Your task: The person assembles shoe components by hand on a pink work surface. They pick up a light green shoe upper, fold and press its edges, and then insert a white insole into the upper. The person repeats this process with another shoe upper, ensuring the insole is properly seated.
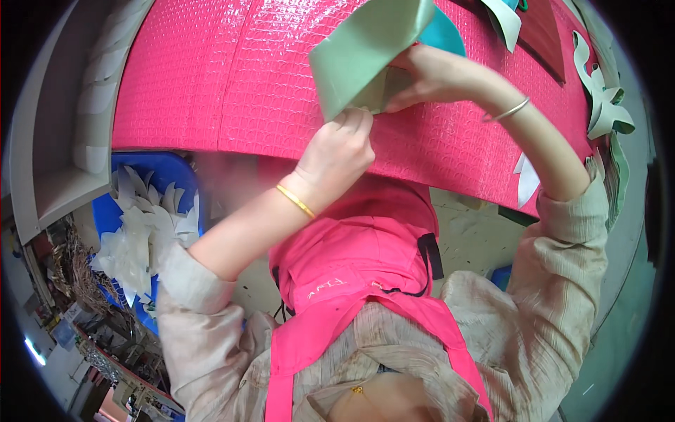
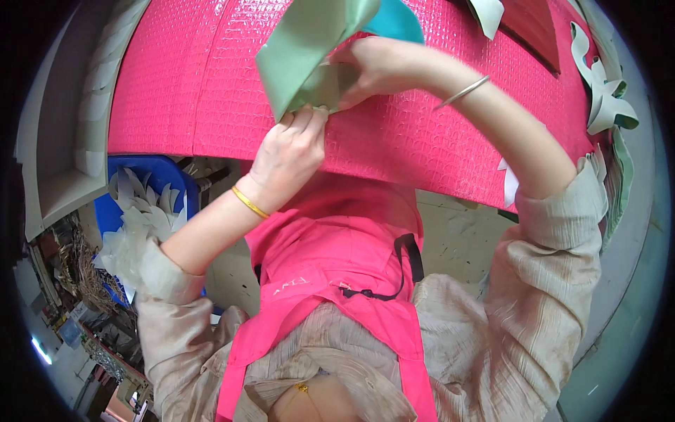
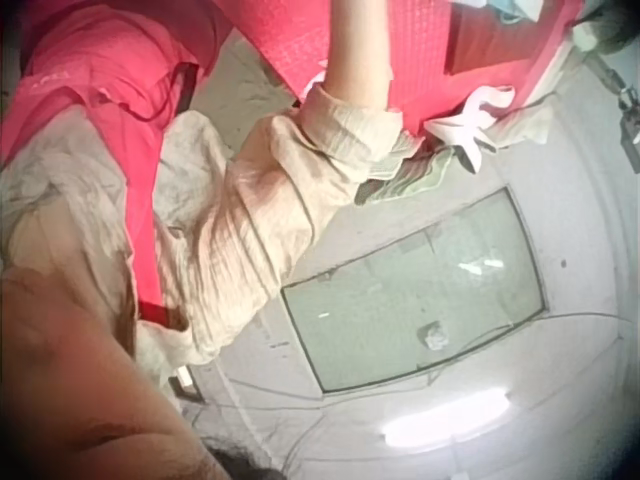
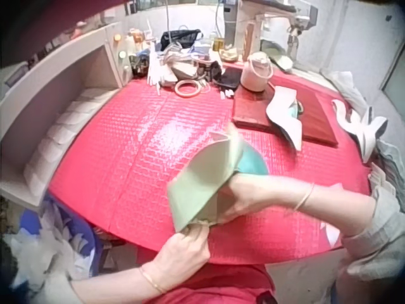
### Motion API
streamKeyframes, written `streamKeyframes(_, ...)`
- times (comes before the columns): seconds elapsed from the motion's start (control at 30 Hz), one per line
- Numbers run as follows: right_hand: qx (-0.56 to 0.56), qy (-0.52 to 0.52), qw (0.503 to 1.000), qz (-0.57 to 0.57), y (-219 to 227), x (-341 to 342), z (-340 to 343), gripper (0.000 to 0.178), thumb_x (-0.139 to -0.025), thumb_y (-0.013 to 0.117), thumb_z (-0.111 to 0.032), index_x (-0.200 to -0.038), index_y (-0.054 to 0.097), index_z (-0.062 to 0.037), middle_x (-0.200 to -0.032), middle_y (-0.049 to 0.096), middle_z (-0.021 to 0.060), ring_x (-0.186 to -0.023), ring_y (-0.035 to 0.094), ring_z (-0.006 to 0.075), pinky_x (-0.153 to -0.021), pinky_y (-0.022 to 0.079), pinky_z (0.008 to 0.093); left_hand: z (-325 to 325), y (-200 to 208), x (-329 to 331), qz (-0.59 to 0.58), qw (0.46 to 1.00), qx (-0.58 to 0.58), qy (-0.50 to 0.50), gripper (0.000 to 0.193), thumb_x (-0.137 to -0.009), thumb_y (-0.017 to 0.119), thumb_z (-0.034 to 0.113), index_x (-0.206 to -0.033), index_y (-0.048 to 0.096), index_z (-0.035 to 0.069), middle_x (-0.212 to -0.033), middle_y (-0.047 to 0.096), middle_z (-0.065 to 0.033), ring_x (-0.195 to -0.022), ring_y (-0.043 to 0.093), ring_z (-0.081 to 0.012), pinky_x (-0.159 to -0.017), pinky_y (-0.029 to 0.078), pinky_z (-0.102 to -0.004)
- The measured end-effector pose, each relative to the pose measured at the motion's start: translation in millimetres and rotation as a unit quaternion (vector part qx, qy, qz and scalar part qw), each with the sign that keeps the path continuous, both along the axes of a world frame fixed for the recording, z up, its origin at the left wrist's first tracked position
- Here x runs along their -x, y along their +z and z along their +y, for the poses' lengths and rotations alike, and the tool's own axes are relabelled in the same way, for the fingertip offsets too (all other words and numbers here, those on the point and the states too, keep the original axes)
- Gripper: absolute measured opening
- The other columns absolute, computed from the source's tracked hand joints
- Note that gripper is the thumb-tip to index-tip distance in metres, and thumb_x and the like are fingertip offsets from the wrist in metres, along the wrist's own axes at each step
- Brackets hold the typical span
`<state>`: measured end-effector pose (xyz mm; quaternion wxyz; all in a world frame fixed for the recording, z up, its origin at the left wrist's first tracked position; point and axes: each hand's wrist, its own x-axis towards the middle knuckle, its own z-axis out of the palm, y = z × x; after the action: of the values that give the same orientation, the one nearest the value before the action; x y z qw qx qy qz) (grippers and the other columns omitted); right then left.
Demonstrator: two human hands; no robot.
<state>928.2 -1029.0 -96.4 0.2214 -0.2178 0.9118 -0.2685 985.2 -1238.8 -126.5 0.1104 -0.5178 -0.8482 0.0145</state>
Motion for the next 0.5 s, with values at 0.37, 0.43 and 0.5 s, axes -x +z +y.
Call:
streamKeyframes(0.37,-0.093,0.049,0.989,0.101,4,1,-23,0.034,-0.073,0.066,-0.016,-0.104,0.058,-0.0042,-0.094,0.061,0.0185,-0.087,0.059,0.0326,-0.076,0.048,0.0382,6,-15,-15,-0.107,0.974,-0.171,0.104,0.042,-0.072,0.063,0.013,-0.111,0.054,0.000,-0.105,0.052,-0.0092,-0.094,0.051,-0.0236,-0.081,0.043,-0.0336)
streamKeyframes(0.43,-0.064,0.087,0.980,0.164,6,0,-14,0.025,-0.074,0.064,-0.011,-0.097,0.061,-0.0027,-0.085,0.061,0.0176,-0.079,0.059,0.0316,-0.071,0.048,0.0382,12,-16,-17,-0.048,0.981,-0.155,0.110,0.042,-0.072,0.063,0.013,-0.112,0.054,0.001,-0.106,0.052,-0.0088,-0.096,0.050,-0.0238,-0.082,0.043,-0.0339)
streamKeyframes(0.5,-0.038,0.106,0.981,0.158,-2,8,-8,0.026,-0.074,0.064,-0.011,-0.098,0.061,-0.0036,-0.086,0.061,0.0163,-0.079,0.059,0.0304,-0.071,0.048,0.0372,12,-23,-17,-0.097,0.968,-0.202,0.116,0.044,-0.072,0.063,0.015,-0.113,0.054,0.002,-0.109,0.053,-0.0095,-0.097,0.050,-0.0245,-0.083,0.043,-0.0342)
